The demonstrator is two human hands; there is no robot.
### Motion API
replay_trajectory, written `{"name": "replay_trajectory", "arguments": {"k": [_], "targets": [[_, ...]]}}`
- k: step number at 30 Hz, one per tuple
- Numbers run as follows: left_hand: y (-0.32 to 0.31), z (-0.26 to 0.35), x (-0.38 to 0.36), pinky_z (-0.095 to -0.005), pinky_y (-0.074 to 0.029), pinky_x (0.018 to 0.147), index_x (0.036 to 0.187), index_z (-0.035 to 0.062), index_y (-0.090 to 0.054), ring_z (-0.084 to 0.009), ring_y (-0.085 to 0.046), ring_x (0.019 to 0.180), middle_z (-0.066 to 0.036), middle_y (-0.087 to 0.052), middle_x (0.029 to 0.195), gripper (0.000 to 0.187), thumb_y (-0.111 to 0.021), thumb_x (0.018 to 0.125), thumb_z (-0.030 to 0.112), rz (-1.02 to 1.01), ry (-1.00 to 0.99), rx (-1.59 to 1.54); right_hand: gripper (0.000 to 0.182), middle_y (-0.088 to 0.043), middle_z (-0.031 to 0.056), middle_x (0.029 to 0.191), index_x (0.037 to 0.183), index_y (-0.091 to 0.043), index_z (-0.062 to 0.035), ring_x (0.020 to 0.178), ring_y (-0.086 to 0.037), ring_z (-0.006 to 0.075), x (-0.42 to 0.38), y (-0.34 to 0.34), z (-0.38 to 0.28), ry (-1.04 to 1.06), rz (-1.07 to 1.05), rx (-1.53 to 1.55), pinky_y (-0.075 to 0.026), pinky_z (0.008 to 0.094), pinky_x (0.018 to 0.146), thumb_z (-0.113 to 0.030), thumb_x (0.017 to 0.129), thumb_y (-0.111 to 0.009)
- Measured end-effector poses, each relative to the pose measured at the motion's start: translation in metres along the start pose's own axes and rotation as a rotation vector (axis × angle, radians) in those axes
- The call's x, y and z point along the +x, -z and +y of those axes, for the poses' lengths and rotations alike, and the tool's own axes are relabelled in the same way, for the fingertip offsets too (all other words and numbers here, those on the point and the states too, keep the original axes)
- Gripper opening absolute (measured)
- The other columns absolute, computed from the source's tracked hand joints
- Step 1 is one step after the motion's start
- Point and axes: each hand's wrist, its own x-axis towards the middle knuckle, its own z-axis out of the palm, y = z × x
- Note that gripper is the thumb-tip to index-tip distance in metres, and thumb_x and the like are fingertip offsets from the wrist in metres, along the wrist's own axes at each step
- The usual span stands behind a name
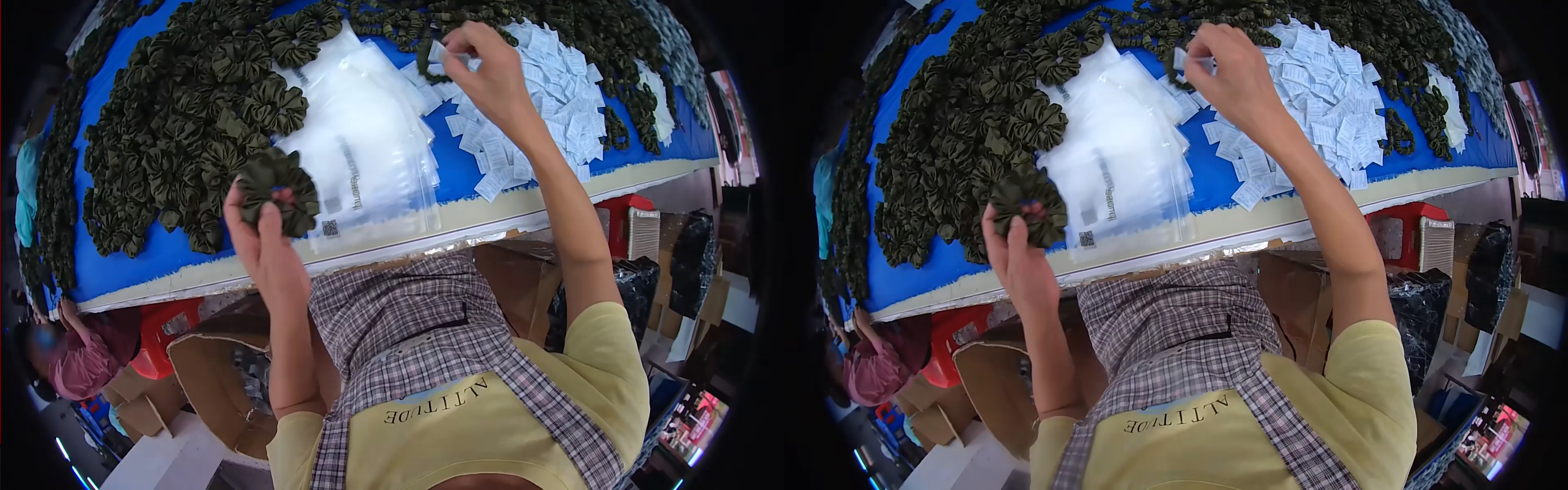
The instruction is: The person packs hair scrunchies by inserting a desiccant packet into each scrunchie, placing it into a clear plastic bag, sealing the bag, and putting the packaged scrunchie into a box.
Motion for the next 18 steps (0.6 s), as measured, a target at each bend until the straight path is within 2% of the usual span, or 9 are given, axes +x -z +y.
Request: {"name": "replay_trajectory", "arguments": {"k": [2, 4, 5, 7, 8, 12, 13, 17, 18], "targets": [[-0.018, -0.007, -0.008, -0.0301, -0.051, 0.091, 0.144, 0.0029, -0.044, -0.017, -0.062, 0.1, -0.011, -0.062, 0.118, 0.041, -0.047, 0.103, 0.003, -0.107, 0.168, -0.184, 0.008, -0.068, 0.0066, 0.09, 0.081, -0.064, -0.0035, 0.074, -0.055, 0.0137, -0.011, 0.032, -0.041, -0.457, -0.174, 0.859, -0.048, 0.0263, 0.069, 0.0, 0.079, -0.071], [-0.042, -0.01, -0.024, -0.0316, -0.05, 0.093, 0.144, 0.0023, -0.043, -0.0175, -0.061, 0.103, -0.011, -0.062, 0.119, 0.04, -0.05, 0.105, 0.012, -0.143, 0.287, -0.254, 0.013, -0.067, 0.0073, 0.104, 0.083, -0.063, -0.0071, 0.086, -0.057, 0.0125, -0.026, 0.055, -0.077, -0.622, -0.413, 1.06, -0.049, 0.0244, 0.077, 0.001, 0.082, -0.073], [-0.048, -0.011, -0.033, -0.0316, -0.05, 0.093, 0.144, 0.0023, -0.043, -0.0175, -0.061, 0.103, -0.011, -0.062, 0.119, 0.04, -0.05, 0.105, 0.012, -0.143, 0.288, -0.25, 0.013, -0.067, 0.0065, 0.103, 0.082, -0.063, -0.0063, 0.085, -0.056, 0.0122, -0.033, 0.061, -0.094, -0.643, -0.461, 1.098, -0.047, 0.0231, 0.075, 0.0, 0.083, -0.074], [-0.055, -0.011, -0.053, -0.033, -0.049, 0.098, 0.145, -0.0004, -0.038, -0.0209, -0.059, 0.107, -0.015, -0.056, 0.126, 0.048, -0.056, 0.102, 0.013, -0.421, 0.264, -0.019, 0.01, -0.065, 0.0053, 0.1, 0.088, -0.063, -0.0062, 0.085, -0.055, 0.0113, -0.06, 0.057, -0.114, -0.515, -0.525, 1.055, -0.044, 0.0225, 0.074, -0.002, 0.087, -0.072], [-0.056, -0.013, -0.061, -0.033, -0.049, 0.098, 0.145, -0.0004, -0.038, -0.0209, -0.059, 0.107, -0.015, -0.056, 0.126, 0.048, -0.056, 0.102, 0.013, -0.42, 0.266, -0.015, 0.01, -0.065, 0.0053, 0.1, 0.088, -0.063, -0.0062, 0.085, -0.055, 0.0113, -0.07, 0.057, -0.118, -0.517, -0.526, 1.059, -0.044, 0.0225, 0.074, -0.002, 0.087, -0.072], [-0.055, -0.038, -0.084, -0.0339, -0.047, 0.101, 0.146, -0.0009, -0.035, -0.0219, -0.059, 0.107, -0.017, -0.056, 0.126, 0.054, -0.06, 0.101, 0.016, -0.337, 0.227, -0.093, 0.011, -0.063, 0.0031, 0.1, 0.095, -0.062, -0.0065, 0.085, -0.054, 0.0098, -0.099, 0.057, -0.125, -0.801, -0.522, 1.066, -0.042, 0.0217, 0.075, -0.004, 0.089, -0.072], [-0.057, -0.042, -0.087, -0.0339, -0.047, 0.101, 0.146, -0.0009, -0.035, -0.0219, -0.059, 0.107, -0.017, -0.056, 0.126, 0.054, -0.06, 0.101, 0.016, -0.336, 0.229, -0.09, 0.011, -0.063, 0.0031, 0.1, 0.095, -0.062, -0.0065, 0.085, -0.054, 0.0098, -0.104, 0.058, -0.122, -0.803, -0.523, 1.068, -0.042, 0.0217, 0.075, -0.004, 0.089, -0.072], [-0.064, -0.051, -0.094, -0.0337, -0.05, 0.092, 0.136, -0.0006, -0.047, -0.0216, -0.06, 0.1, -0.013, -0.058, 0.116, 0.043, -0.063, 0.098, 0.011, -0.45, 0.025, 0.207, 0.014, -0.061, 0.0013, 0.102, 0.101, -0.061, -0.0071, 0.086, -0.053, 0.0089, -0.121, 0.069, -0.106, -0.968, -0.681, 1.153, -0.042, 0.0214, 0.078, -0.006, 0.092, -0.07], [-0.064, -0.051, -0.091, -0.0337, -0.05, 0.092, 0.136, -0.0006, -0.047, -0.0216, -0.06, 0.1, -0.013, -0.058, 0.116, 0.043, -0.063, 0.098, 0.011, -0.452, 0.029, 0.209, 0.013, -0.061, 0.0005, 0.101, 0.101, -0.061, -0.0072, 0.086, -0.053, 0.0089, -0.118, 0.072, -0.101, -1.012, -0.649, 1.139, -0.043, 0.0219, 0.079, -0.006, 0.091, -0.07]]}}
